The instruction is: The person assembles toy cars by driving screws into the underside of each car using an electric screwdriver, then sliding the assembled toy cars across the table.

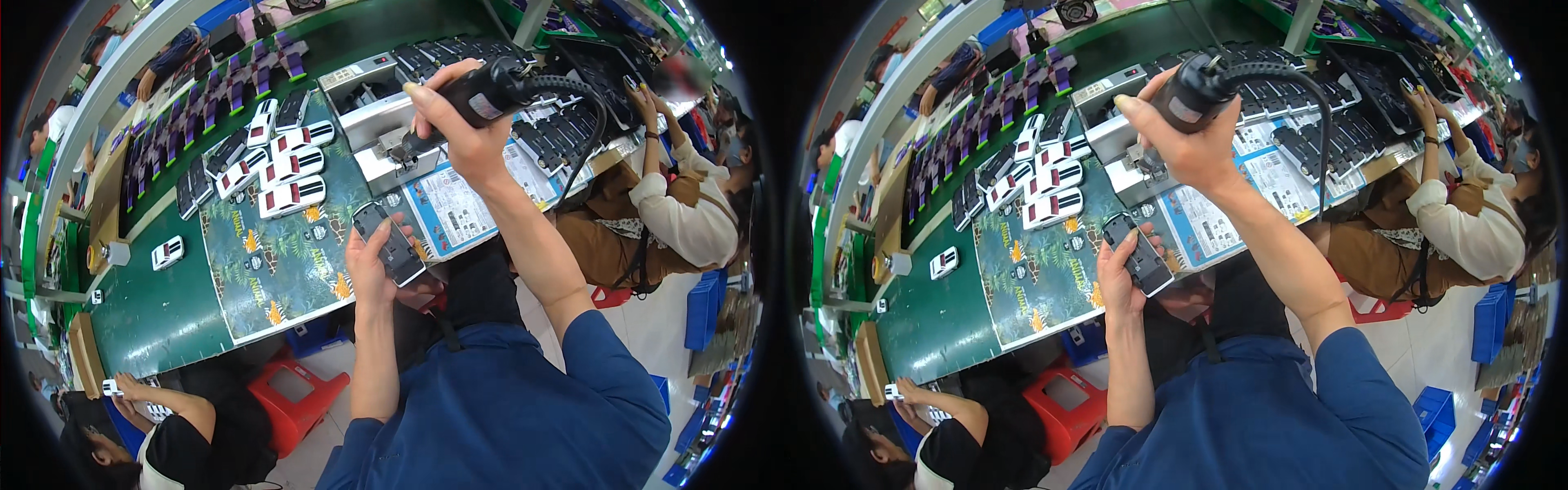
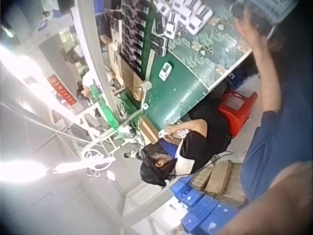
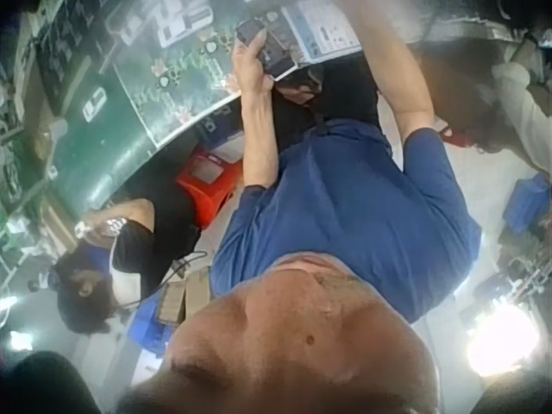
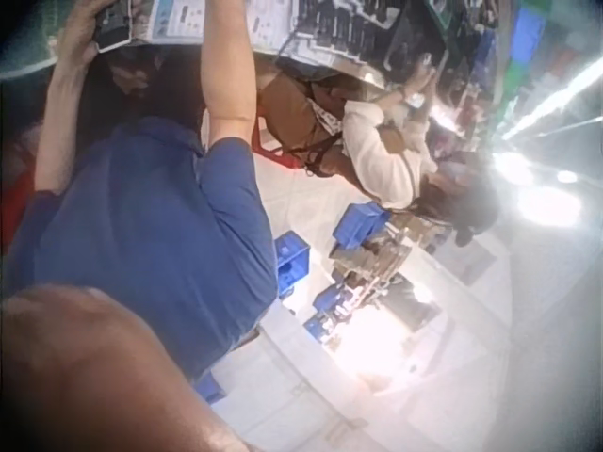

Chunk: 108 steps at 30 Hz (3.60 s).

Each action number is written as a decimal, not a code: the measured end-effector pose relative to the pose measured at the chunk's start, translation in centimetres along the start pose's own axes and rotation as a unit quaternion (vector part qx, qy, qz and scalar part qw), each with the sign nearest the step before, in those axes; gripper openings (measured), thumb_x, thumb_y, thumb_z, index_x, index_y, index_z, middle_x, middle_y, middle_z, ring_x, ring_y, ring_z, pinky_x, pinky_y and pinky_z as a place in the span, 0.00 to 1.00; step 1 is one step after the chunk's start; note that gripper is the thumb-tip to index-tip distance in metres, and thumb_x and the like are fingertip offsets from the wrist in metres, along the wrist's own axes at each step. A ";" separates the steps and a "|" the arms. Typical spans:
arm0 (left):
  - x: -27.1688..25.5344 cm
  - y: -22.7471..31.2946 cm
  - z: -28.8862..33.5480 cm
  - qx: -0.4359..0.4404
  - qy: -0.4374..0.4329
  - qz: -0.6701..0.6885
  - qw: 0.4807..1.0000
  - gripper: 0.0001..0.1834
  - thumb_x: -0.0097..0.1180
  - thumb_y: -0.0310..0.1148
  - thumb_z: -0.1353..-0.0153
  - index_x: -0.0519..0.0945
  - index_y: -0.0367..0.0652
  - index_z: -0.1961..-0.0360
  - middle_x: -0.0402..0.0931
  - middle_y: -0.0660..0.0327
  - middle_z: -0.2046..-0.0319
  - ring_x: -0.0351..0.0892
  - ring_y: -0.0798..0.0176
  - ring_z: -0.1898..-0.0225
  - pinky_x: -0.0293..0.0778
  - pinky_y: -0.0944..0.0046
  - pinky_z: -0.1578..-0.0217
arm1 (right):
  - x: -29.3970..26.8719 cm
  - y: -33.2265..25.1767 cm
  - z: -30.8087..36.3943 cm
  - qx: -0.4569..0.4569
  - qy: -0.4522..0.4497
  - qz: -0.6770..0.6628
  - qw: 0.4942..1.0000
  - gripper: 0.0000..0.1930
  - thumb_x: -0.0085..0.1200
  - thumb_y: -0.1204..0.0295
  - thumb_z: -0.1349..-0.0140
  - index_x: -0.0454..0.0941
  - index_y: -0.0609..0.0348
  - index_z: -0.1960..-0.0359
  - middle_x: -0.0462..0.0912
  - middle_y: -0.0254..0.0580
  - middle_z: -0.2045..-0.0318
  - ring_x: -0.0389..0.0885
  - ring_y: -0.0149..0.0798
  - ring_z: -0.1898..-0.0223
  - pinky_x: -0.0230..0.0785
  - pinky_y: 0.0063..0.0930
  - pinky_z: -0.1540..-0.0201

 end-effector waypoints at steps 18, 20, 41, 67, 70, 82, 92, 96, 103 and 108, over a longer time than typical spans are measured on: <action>0.7 -0.7 -0.4 -0.005 -0.008 -0.046 0.999 0.11 0.57 0.23 0.36 0.75 0.34 0.53 0.82 0.49 0.59 0.86 0.58 0.62 0.86 0.59 0.61 | -0.9 0.2 1.4 0.141 -0.046 0.016 0.989 0.05 0.59 0.77 0.42 0.74 0.63 0.69 0.73 0.38 0.85 0.72 0.31 0.87 0.70 0.27 0.77; 0.8 -0.5 -0.4 -0.005 -0.007 -0.047 0.999 0.12 0.57 0.23 0.36 0.75 0.34 0.52 0.82 0.49 0.58 0.86 0.58 0.61 0.86 0.60 0.61 | -0.7 -0.9 1.6 0.121 -0.055 -0.033 0.991 0.05 0.55 0.76 0.39 0.73 0.64 0.66 0.72 0.39 0.83 0.72 0.33 0.85 0.71 0.30 0.75; 1.0 0.0 0.1 -0.015 -0.021 -0.034 0.999 0.14 0.60 0.22 0.40 0.77 0.36 0.53 0.82 0.57 0.63 0.85 0.66 0.67 0.84 0.66 0.68 | 2.1 1.7 5.2 0.111 -0.127 -0.057 0.984 0.10 0.67 0.78 0.48 0.75 0.60 0.76 0.75 0.33 0.81 0.71 0.22 0.81 0.61 0.19 0.78; -1.0 0.1 0.8 -0.033 -0.018 0.152 0.988 0.27 0.56 0.16 0.43 0.68 0.42 0.42 0.73 0.45 0.44 0.75 0.47 0.42 0.79 0.38 0.46 | -1.6 -0.1 -1.1 0.004 -0.065 -0.090 0.994 0.08 0.63 0.79 0.43 0.75 0.66 0.67 0.78 0.41 0.83 0.77 0.31 0.84 0.73 0.26 0.76; -1.2 -0.4 0.6 -0.001 -0.033 0.074 0.997 0.33 0.55 0.11 0.47 0.64 0.42 0.39 0.72 0.45 0.43 0.77 0.44 0.44 0.82 0.41 0.49 | -1.1 0.9 -1.0 -0.026 -0.075 -0.030 0.996 0.05 0.64 0.80 0.44 0.79 0.64 0.71 0.78 0.36 0.84 0.76 0.27 0.84 0.69 0.19 0.79; -1.9 -0.1 -0.5 -0.022 0.056 0.132 0.989 0.31 0.52 0.11 0.47 0.66 0.43 0.41 0.74 0.46 0.46 0.79 0.47 0.49 0.82 0.43 0.51 | 0.5 1.5 0.4 0.156 -0.104 0.018 0.982 0.09 0.66 0.75 0.45 0.78 0.63 0.76 0.76 0.35 0.87 0.73 0.26 0.87 0.66 0.22 0.81; -2.1 -0.2 -1.5 -0.012 0.041 0.152 0.988 0.31 0.54 0.10 0.50 0.65 0.43 0.45 0.76 0.51 0.52 0.81 0.54 0.56 0.84 0.49 0.63 | 0.7 -2.9 6.2 0.182 -0.140 -0.164 0.959 0.08 0.61 0.77 0.42 0.73 0.65 0.70 0.75 0.38 0.85 0.72 0.28 0.86 0.65 0.21 0.80; -2.4 -0.4 -1.7 -0.009 0.023 0.161 0.987 0.31 0.55 0.11 0.50 0.65 0.43 0.45 0.75 0.51 0.52 0.81 0.53 0.56 0.84 0.49 0.63 | 1.4 -2.4 7.0 0.193 -0.137 -0.154 0.959 0.07 0.62 0.78 0.43 0.74 0.64 0.71 0.75 0.37 0.85 0.73 0.27 0.85 0.65 0.20 0.80; -2.7 -0.3 -1.6 -0.043 0.007 0.156 0.987 0.29 0.55 0.12 0.49 0.66 0.41 0.44 0.76 0.51 0.53 0.81 0.55 0.56 0.84 0.50 0.60 | 2.2 -2.3 7.4 0.173 -0.170 -0.133 0.961 0.07 0.62 0.78 0.43 0.74 0.63 0.72 0.75 0.35 0.85 0.73 0.25 0.85 0.64 0.18 0.80; -2.5 0.0 -1.7 -0.028 0.012 0.159 0.987 0.30 0.55 0.12 0.49 0.66 0.42 0.44 0.76 0.50 0.53 0.81 0.54 0.57 0.84 0.50 0.60 | 2.2 -2.6 6.6 0.204 -0.173 -0.139 0.953 0.07 0.62 0.78 0.43 0.74 0.63 0.72 0.76 0.38 0.83 0.74 0.25 0.84 0.65 0.19 0.80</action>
Point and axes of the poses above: each hand's wrist, its own z-axis away from the middle knuckle, its own x-axis out of the palm, y = z × x, the point moved 2 cm from there along -z, towards the middle knuckle
